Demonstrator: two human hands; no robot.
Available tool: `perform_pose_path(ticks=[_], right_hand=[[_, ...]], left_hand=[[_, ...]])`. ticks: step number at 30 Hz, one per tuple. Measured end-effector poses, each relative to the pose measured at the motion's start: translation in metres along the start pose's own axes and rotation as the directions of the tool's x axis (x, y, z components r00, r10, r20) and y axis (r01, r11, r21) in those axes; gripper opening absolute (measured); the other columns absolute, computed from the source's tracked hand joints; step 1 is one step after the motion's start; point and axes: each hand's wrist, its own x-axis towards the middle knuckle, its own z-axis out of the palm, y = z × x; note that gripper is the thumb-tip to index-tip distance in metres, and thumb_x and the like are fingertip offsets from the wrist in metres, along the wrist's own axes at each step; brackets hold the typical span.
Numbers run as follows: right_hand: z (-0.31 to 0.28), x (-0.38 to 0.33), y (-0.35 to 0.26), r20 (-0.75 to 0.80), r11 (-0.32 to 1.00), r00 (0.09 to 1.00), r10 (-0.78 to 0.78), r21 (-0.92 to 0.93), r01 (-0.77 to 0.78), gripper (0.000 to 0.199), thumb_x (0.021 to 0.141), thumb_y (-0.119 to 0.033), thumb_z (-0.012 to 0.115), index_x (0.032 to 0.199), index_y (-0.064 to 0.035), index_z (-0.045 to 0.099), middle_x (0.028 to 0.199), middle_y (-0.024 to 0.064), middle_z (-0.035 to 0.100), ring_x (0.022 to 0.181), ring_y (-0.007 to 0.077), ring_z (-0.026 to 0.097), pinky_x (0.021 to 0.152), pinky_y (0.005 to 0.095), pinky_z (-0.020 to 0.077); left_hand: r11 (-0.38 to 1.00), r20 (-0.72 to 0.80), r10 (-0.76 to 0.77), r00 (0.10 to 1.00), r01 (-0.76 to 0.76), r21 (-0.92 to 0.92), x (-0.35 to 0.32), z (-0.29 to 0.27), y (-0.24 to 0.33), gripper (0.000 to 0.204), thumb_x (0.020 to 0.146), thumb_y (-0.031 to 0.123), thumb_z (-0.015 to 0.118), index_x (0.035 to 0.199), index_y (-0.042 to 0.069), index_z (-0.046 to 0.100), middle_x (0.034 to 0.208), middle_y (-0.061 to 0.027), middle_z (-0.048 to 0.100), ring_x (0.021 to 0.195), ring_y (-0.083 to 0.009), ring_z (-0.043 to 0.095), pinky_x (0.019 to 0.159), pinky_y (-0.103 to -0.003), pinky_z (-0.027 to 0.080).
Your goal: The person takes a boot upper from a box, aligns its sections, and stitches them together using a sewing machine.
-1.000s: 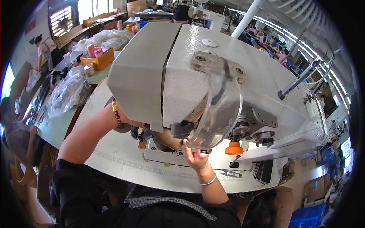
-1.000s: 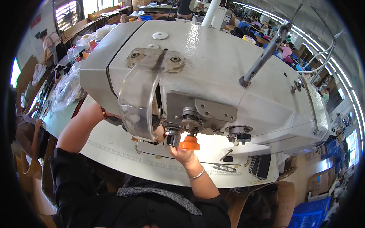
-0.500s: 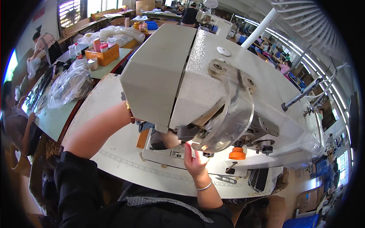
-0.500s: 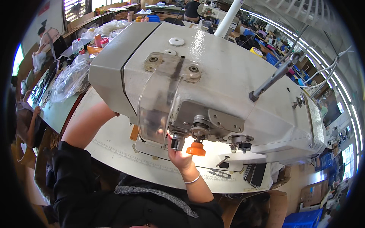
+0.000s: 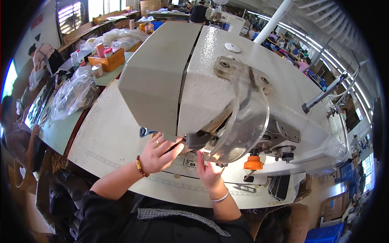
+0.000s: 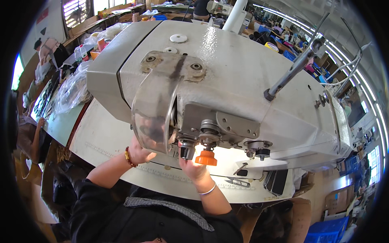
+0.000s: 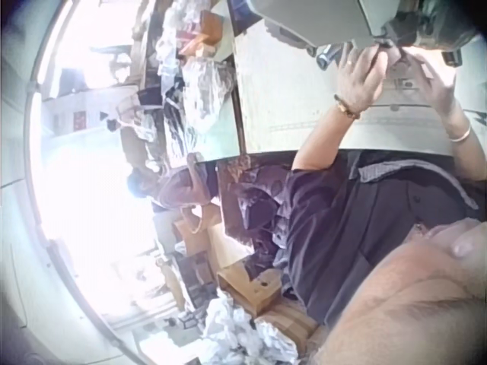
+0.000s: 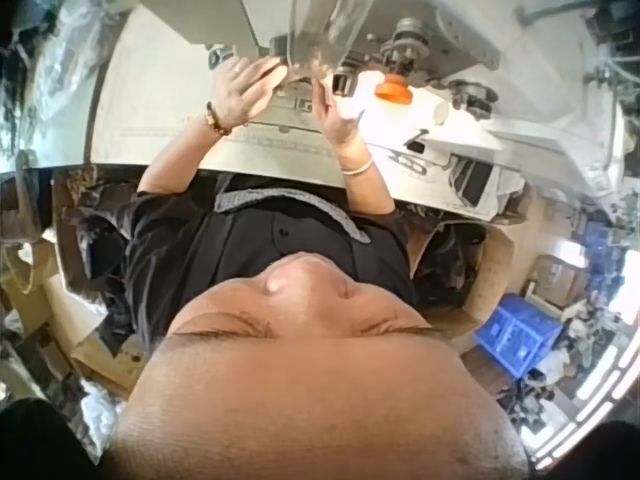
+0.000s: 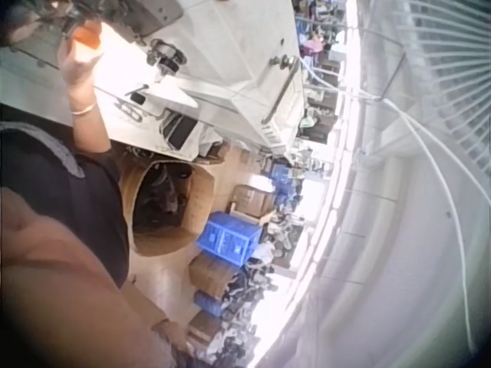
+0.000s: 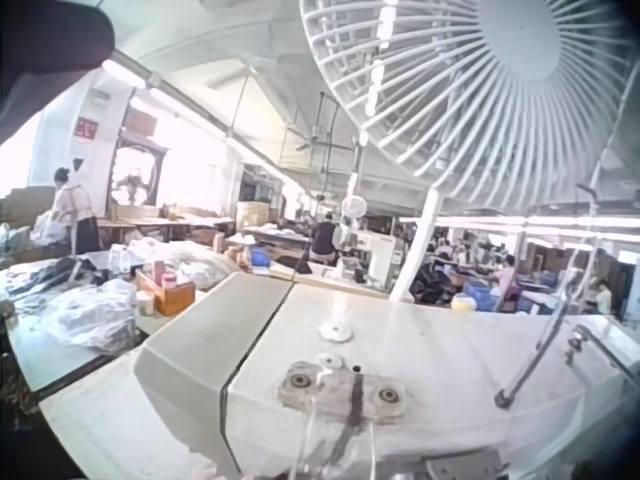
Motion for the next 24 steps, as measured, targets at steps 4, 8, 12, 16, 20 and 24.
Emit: perform_pose_path(ticks=[4,8,12,16,20,24], right_hand=[[0.004,0.003,0.0,-0.039,1.0,0.999,-0.018,0.004,0.018,0.009,0.077,-0.001,0.074,0.082,-0.0037,0.068,0.082,0.0122,0.065,0.072,0.0296,0.065,0.069,0.0371,0.051],[0.005,0.0,0.004,-0.025,0.997,0.999,-0.043,-0.058,0.042,0.009,0.076,-0.002,0.074,0.082,-0.0034,0.067,0.082,0.012,0.064,0.071,0.0289,0.065,0.068,0.0364,0.0511],[0.007,-0.005,0.011,0.012,0.998,0.999,-0.046,0.031,0.046,0.016,0.076,0.001,0.073,0.089,-0.0018,0.065,0.083,0.0117,0.064,0.07,0.0284,0.064,0.065,0.035,0.0512],[0.011,-0.01,0.016,-0.017,0.997,0.997,-0.076,0.034,0.076,0.022,0.076,0.002,0.072,0.095,-0.0003,0.063,0.085,0.0117,0.065,0.07,0.0283,0.064,0.066,0.0345,0.0513],[0.009,-0.005,0.013,-0.025,0.995,0.995,-0.098,0.023,0.099,0.018,0.076,0.001,0.072,0.092,-0.0001,0.064,0.086,0.012,0.066,0.071,0.0286,0.065,0.068,0.035,0.0514],[0.007,-0.004,0.011,0.001,0.998,0.999,-0.05,0.024,0.05,0.013,0.077,-0.001,0.073,0.088,-0.0008,0.066,0.087,0.0122,0.067,0.073,0.0295,0.065,0.071,0.0357,0.0511]], left_hand=[[1.0,-0.069,-0.001,0.998,0.001,0.004,0.0,-0.004,0.004,0.036,0.069,-0.001,0.067,0.105,0.002,0.062,0.105,-0.013,0.065,0.09,-0.0279,0.064,0.084,-0.039,0.051],[0.999,-0.048,-0.038,0.998,0.039,0.028,0.004,-0.003,0.008,0.034,0.068,-0.002,0.067,0.102,0.001,0.064,0.102,-0.0124,0.067,0.088,-0.0252,0.066,0.08,-0.037,0.053],[0.998,-0.045,-0.066,0.997,0.066,0.013,0.004,0.0,0.007,0.033,0.068,-0.004,0.066,0.101,0.001,0.065,0.106,-0.0135,0.067,0.09,-0.0266,0.066,0.08,-0.037,0.053],[0.992,-0.031,-0.124,0.992,0.124,0.001,0.006,0.0,0.01,0.032,0.068,-0.004,0.066,0.1,0.001,0.065,0.107,-0.0136,0.067,0.092,-0.0277,0.066,0.081,-0.036,0.053],[0.987,-0.022,-0.156,0.988,0.156,0.023,0.004,0.0,0.012,0.033,0.07,-0.003,0.067,0.102,0.001,0.065,0.105,-0.0123,0.067,0.092,-0.0273,0.066,0.081,-0.036,0.052],[0.985,-0.037,-0.172,0.984,0.171,-0.011,0.004,0.001,0.013,0.034,0.07,-0.003,0.068,0.104,0.001,0.065,0.102,-0.0113,0.068,0.09,-0.0266,0.066,0.08,-0.036,0.052]])
